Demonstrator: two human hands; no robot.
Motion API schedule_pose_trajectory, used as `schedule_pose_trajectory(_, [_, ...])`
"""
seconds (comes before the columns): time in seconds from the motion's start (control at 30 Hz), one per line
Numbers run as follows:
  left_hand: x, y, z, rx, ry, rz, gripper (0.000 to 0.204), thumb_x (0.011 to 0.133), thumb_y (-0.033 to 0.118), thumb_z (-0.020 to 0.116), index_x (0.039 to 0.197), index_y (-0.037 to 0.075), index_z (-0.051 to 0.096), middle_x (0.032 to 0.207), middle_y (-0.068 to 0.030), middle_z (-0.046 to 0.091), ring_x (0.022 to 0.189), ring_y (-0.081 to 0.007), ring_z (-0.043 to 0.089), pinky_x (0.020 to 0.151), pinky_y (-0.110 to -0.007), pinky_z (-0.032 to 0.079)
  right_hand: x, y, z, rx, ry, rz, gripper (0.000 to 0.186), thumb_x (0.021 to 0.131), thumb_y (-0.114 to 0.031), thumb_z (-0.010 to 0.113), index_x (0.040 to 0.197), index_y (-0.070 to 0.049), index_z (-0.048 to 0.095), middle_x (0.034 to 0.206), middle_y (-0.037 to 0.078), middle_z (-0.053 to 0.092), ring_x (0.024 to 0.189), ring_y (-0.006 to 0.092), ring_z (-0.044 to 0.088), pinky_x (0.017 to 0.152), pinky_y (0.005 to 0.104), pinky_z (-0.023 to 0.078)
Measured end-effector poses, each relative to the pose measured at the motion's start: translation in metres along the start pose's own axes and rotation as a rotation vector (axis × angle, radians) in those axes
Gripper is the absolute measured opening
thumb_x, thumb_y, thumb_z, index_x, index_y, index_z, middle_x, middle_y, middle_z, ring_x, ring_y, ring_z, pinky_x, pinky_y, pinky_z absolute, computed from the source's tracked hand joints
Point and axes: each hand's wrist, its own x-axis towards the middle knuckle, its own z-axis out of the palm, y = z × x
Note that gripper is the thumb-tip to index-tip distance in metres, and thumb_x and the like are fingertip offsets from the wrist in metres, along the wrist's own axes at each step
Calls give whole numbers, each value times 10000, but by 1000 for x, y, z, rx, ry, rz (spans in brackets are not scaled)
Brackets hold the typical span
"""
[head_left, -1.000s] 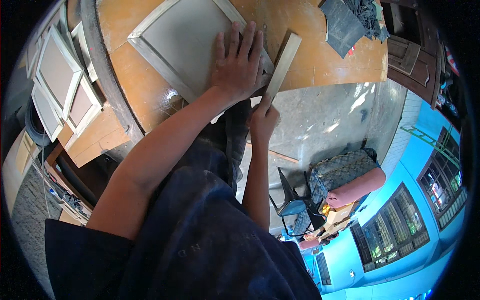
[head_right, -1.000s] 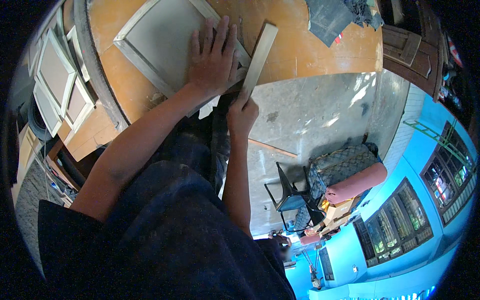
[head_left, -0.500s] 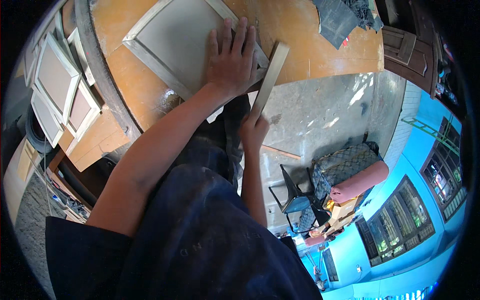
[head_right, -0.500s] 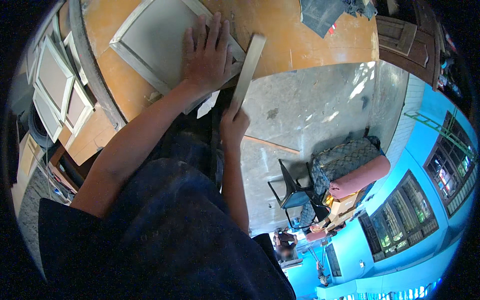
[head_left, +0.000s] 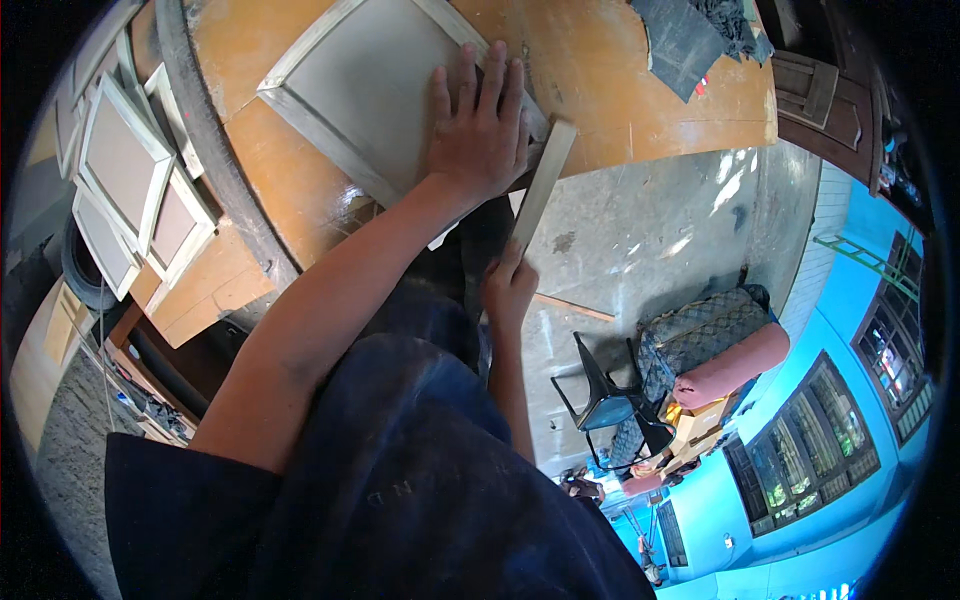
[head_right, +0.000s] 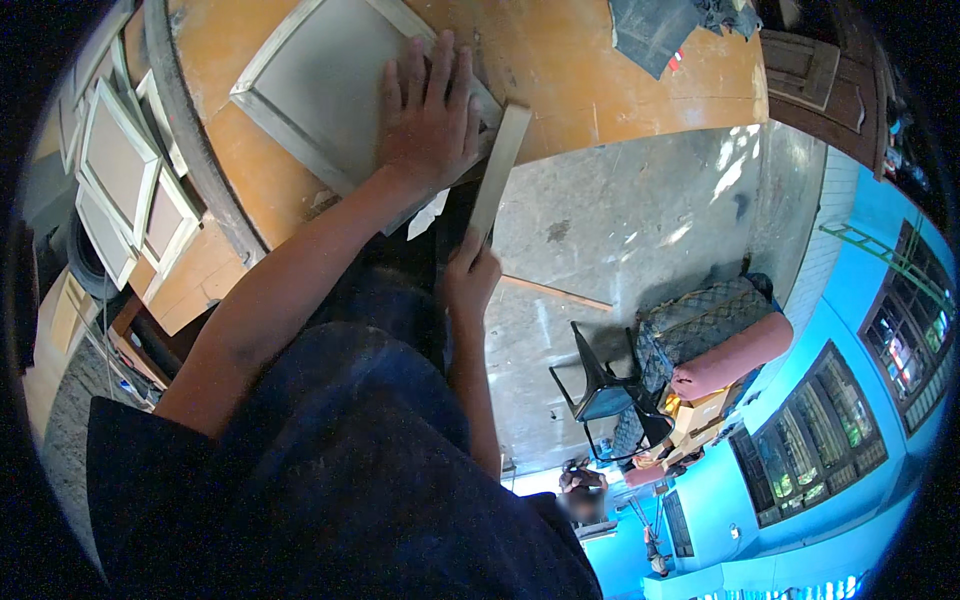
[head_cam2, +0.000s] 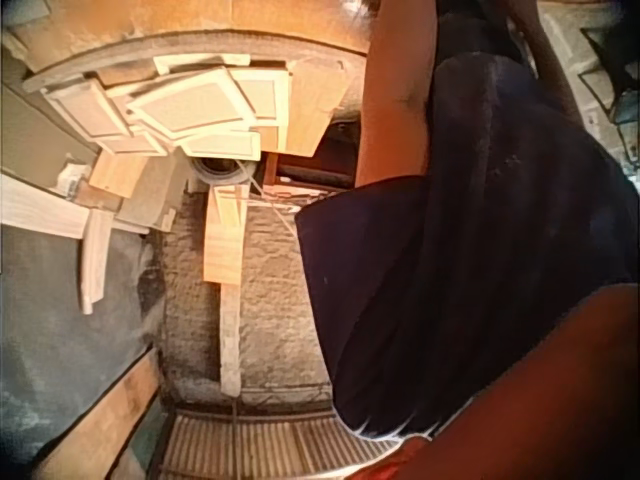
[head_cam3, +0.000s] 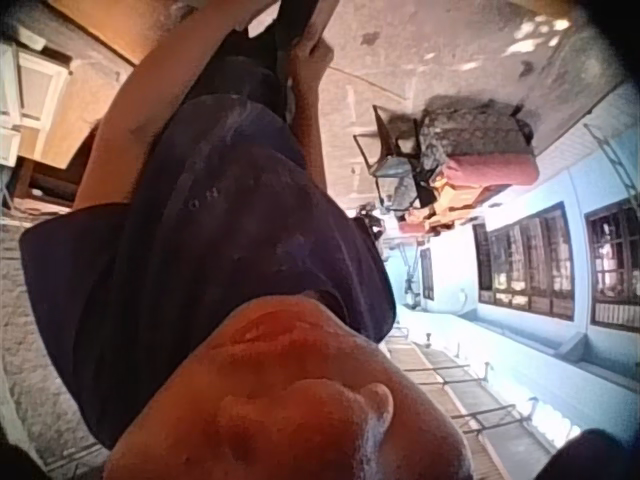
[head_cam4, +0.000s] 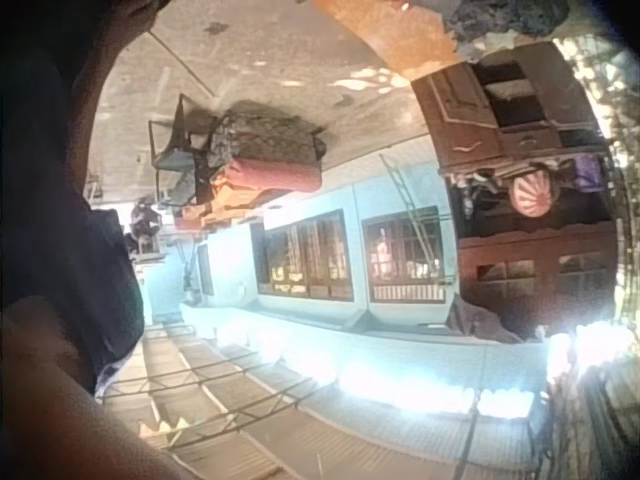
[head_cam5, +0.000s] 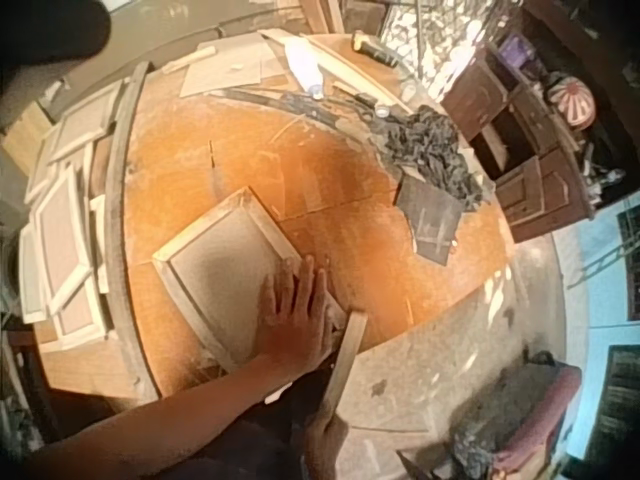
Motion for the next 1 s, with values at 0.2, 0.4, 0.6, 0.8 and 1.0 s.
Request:
schedule_pose_trajectory(0.2, [-7,-2,0,33,-42,4,631,966,326,434,1501,18,307,1596,-196,201,1463,-455,163,1126,-663,134,42,-12,8,-39,21,-100,593,1029,-374,448,659,68,585,491,143,509,495,234,565,490,403,392])
schedule_pose_trajectory(0.4, [0,-2,-1,-9,25,11,620,922,306,484,1465,25,385,1576,-186,266,1455,-454,198,1142,-660,115,12,-16,1,-79,-52,18,577,1020,-372,422,780,108,634,688,315,592,646,482,608,576,505,432])
schedule_pose_trajectory(0.6, [-2,-2,5,-2,64,33,611,924,315,489,1450,17,399,1570,-195,271,1447,-462,212,1142,-664,108,25,-15,16,-87,85,-126,607,1021,-390,430,708,91,628,561,218,569,553,320,605,539,472,409])
schedule_pose_trajectory(0.8, [-2,0,5,-24,54,37,605,927,314,487,1447,17,402,1569,-202,270,1447,-463,214,1144,-657,114,31,-18,4,-123,20,-72,633,1027,-408,430,636,63,593,519,165,539,528,279,590,520,417,414])
schedule_pose_trajectory(1.0, [-4,-3,4,-1,62,35,588,937,318,485,1438,19,418,1558,-211,286,1444,-467,216,1142,-655,125,-9,-21,-11,-159,-118,32,543,1018,-359,429,828,91,665,713,313,617,720,482,639,643,518,467])
